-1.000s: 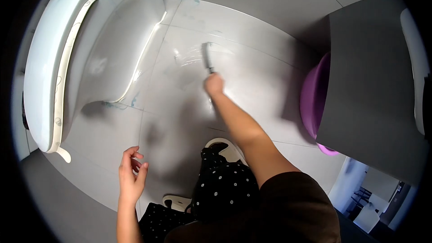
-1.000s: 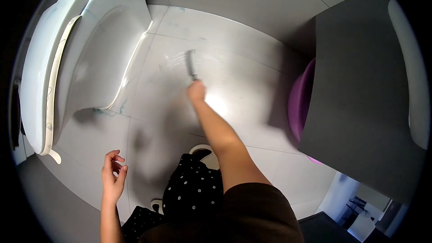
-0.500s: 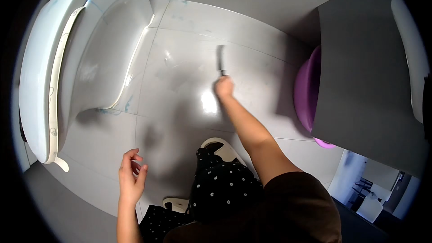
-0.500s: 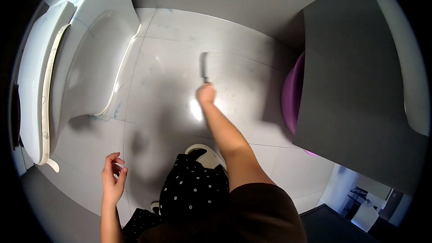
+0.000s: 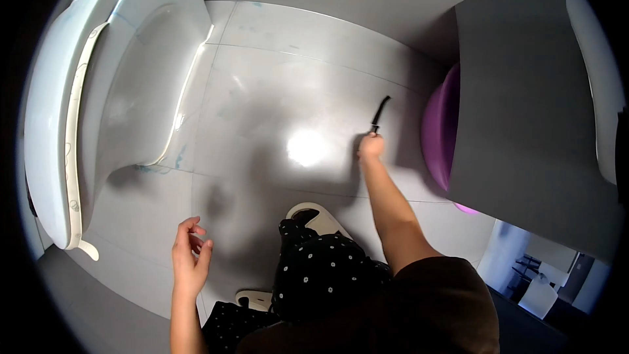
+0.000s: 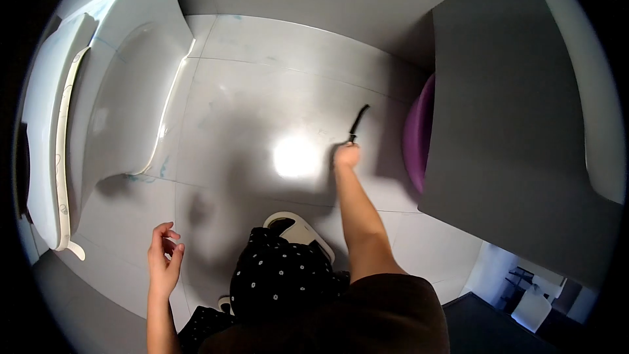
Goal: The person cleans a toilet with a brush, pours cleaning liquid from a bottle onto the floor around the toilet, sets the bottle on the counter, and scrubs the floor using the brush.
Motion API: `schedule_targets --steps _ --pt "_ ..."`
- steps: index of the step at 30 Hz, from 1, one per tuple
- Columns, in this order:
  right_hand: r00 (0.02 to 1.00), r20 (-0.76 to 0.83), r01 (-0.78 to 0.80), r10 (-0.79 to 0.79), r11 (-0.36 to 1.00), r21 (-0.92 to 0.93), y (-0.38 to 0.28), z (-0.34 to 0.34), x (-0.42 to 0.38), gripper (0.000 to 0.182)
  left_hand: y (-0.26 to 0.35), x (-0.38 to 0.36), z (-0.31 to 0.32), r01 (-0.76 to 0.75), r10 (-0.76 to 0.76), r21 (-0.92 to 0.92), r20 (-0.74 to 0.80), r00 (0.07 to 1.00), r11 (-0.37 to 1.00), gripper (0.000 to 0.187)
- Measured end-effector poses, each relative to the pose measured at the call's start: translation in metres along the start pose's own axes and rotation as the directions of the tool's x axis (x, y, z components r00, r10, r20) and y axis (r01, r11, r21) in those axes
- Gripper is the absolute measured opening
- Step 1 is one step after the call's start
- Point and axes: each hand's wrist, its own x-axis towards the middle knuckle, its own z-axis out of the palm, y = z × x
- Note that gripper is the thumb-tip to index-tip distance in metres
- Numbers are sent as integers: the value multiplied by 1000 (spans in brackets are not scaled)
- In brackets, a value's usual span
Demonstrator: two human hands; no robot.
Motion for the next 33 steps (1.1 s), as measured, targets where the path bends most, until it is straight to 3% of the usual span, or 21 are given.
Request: schedule_targets --steps 2,3,4,6,7,10,11,12,16,19,21,22,24,26,29,30,33 --pt "939 109 339 -326 929 -148 -34 4 -57 23 0 5 4 -11 11 -7 16 1000 1000 42" --pt "866 270 460 -421 883 -98 -44 21 -78 22 0 7 6 -17 17 -11 24 1000 1000 41" --pt "816 407 482 -410 872 -86 -70 22 -112 22 1 8 7 -19 20 -9 32 999 1000 41" --pt "598 602 701 -529 710 -72 -90 36 -158 21 4 9 8 -18 18 -29 15 1000 999 41" --pt "605 618 667 -502 743 -49 -103 24 -177 21 6 10 7 -19 20 -27 14 1000 999 41" --pt "625 557 700 -547 709 -88 -61 55 -137 21 7 4 0 -15 15 0 -15 1000 1000 41" --pt "691 542 634 -479 761 -135 -60 32 -121 22 5 3 -1 -17 17 -9 -31 999 1000 41" --pt "816 456 463 -356 875 -145 -73 -13 -117 25 3 1 -3 -18 17 -19 -44 999 1000 41" --pt "966 102 253 -239 955 -157 19 -58 -42 32 -1 -4 -2 -4 3 -10 -38 999 1000 41" --pt "924 223 357 -311 910 -209 30 -61 -71 32 0 -4 2 12 -12 -15 -9 1000 1000 42" --pt "828 411 474 -383 868 -146 29 -46 -118 30 4 -2 4 11 -11 -6 6 1000 1000 42" --pt "720 482 605 -500 792 -82 39 -32 -133 28 6 -1 4 9 -9 -8 3 1000 1000 42" --pt "638 600 632 -482 773 -52 26 -39 -162 30 9 -3 2 -8 8 -7 1 1000 1000 42" --pt "671 553 636 -494 767 -87 36 -42 -139 31 9 -7 -2 -18 18 -15 -14 1000 1000 43" --pt "902 307 370 -302 909 -192 54 -67 -70 33 7 -12 -7 -13 12 -20 -41 999 1000 43" --pt "933 243 317 -266 926 -203 60 -75 -45 32 6 -14 -8 -2 1 -18 -44 999 1000 43" --pt "936 116 351 -333 904 -243 53 -87 -1 31 3 -21 -8 55 -56 -17 -39 998 998 42"
